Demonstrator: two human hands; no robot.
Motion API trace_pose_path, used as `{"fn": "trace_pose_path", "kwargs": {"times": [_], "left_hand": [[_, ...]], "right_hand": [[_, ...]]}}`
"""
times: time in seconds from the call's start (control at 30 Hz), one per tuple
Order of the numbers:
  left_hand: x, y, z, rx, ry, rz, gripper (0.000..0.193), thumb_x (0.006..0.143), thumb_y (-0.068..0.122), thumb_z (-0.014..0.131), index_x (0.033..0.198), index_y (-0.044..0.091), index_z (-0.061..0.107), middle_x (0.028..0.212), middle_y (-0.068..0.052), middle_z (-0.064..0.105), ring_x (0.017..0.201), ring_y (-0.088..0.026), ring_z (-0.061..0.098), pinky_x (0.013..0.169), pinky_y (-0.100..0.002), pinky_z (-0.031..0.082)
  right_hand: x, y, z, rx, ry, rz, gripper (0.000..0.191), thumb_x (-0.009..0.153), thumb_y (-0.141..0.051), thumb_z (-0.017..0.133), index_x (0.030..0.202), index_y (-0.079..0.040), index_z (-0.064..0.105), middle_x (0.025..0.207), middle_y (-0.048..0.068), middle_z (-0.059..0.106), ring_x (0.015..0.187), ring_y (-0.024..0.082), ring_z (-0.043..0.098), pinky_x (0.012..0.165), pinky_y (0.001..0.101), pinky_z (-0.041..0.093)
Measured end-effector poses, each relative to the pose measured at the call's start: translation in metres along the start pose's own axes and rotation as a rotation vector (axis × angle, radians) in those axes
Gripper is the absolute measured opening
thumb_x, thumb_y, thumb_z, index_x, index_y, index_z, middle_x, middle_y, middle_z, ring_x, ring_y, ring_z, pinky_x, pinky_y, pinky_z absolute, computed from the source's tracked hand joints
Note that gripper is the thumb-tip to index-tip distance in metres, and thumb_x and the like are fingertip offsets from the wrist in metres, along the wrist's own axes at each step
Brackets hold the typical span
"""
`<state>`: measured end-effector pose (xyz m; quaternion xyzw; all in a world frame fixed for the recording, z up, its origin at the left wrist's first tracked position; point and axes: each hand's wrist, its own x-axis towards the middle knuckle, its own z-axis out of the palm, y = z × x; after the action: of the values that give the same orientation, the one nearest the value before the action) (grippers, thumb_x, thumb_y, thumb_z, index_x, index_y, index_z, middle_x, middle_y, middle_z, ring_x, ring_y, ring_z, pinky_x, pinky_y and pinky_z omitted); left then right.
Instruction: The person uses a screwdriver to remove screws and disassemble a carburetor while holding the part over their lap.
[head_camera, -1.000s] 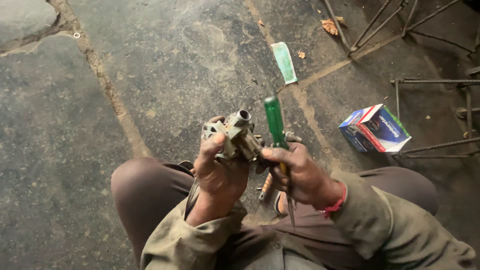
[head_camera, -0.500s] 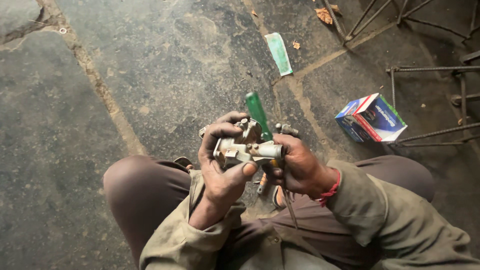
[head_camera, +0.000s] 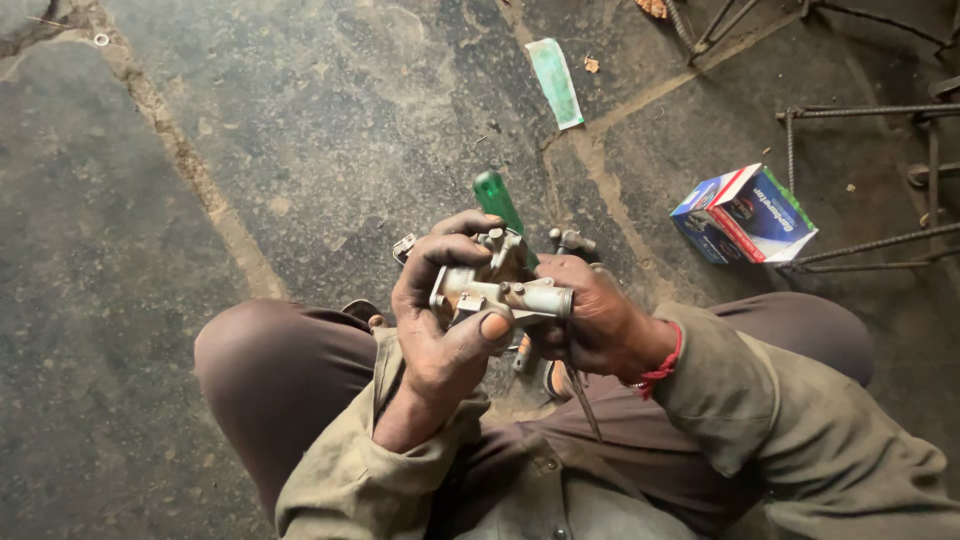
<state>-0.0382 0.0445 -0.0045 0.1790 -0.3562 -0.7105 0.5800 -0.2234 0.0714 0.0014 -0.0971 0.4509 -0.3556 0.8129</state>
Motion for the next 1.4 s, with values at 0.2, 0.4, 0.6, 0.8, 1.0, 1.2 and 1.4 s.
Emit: {"fn": "trace_pose_path", "kwargs": {"times": [0.2,0.4,0.6,0.8,1.0,1.2,1.4], "left_hand": [[0.0,0.0,0.001,-0.087,0.026,-0.013,0.053,0.088,0.029,0.091,0.123,0.002,0.062,0.139,-0.02,0.054,0.118,-0.024,0.062,0.106,-0.039,0.054],[0.001,0.003,0.003,-0.136,0.044,-0.031,0.054,0.089,0.029,0.091,0.125,0.001,0.061,0.14,-0.02,0.053,0.118,-0.024,0.062,0.105,-0.039,0.054],[0.003,0.002,0.003,-0.083,0.025,-0.013,0.052,0.089,0.03,0.09,0.121,0.0,0.062,0.138,-0.019,0.055,0.117,-0.023,0.063,0.105,-0.038,0.054],[-0.002,0.0,-0.001,0.006,0.008,-0.016,0.054,0.089,0.033,0.089,0.122,0.001,0.061,0.138,-0.019,0.056,0.117,-0.022,0.063,0.106,-0.036,0.054],[-0.004,-0.002,-0.001,-0.02,0.031,0.016,0.052,0.089,0.033,0.088,0.118,-0.001,0.061,0.135,-0.02,0.058,0.113,-0.023,0.063,0.102,-0.037,0.056],[-0.001,0.003,-0.004,-0.281,0.09,-0.064,0.047,0.089,0.026,0.084,0.118,-0.002,0.06,0.134,-0.022,0.055,0.113,-0.027,0.064,0.099,-0.039,0.056],[0.007,0.007,-0.005,-0.581,0.169,-0.094,0.038,0.095,0.027,0.071,0.119,0.0,0.062,0.132,-0.021,0.056,0.116,-0.034,0.065,0.101,-0.047,0.056]], "right_hand": [[0.0,0.001,-0.003,0.005,-0.022,-0.029,0.012,0.1,-0.018,0.061,0.102,-0.006,0.064,0.072,-0.001,0.059,0.048,0.006,0.047,0.042,0.0221,0.037],[-0.001,-0.001,0.002,-0.038,0.037,-0.024,0.01,0.101,-0.019,0.059,0.102,-0.009,0.063,0.074,-0.002,0.06,0.048,0.005,0.047,0.041,0.0214,0.036],[-0.001,-0.003,0.005,0.046,0.028,0.006,0.015,0.102,-0.023,0.057,0.101,-0.009,0.061,0.07,-0.002,0.058,0.046,0.005,0.047,0.04,0.0214,0.037],[-0.004,0.0,0.008,-0.108,-0.012,-0.042,0.015,0.101,-0.019,0.062,0.104,-0.005,0.062,0.07,-0.004,0.055,0.048,0.004,0.046,0.042,0.0217,0.038],[-0.008,0.003,0.021,-0.079,-0.059,-0.12,0.016,0.1,-0.018,0.063,0.108,-0.005,0.064,0.071,-0.004,0.055,0.049,0.003,0.046,0.042,0.021,0.036],[-0.007,0.014,0.024,0.031,0.027,-0.097,0.015,0.099,-0.019,0.061,0.11,-0.008,0.06,0.067,-0.001,0.056,0.047,0.007,0.048,0.041,0.0249,0.038],[-0.006,0.012,0.008,0.138,-0.051,-0.122,0.022,0.088,-0.004,0.053,0.109,-0.003,0.058,0.078,0.006,0.061,0.057,0.016,0.055,0.049,0.0287,0.043]]}}
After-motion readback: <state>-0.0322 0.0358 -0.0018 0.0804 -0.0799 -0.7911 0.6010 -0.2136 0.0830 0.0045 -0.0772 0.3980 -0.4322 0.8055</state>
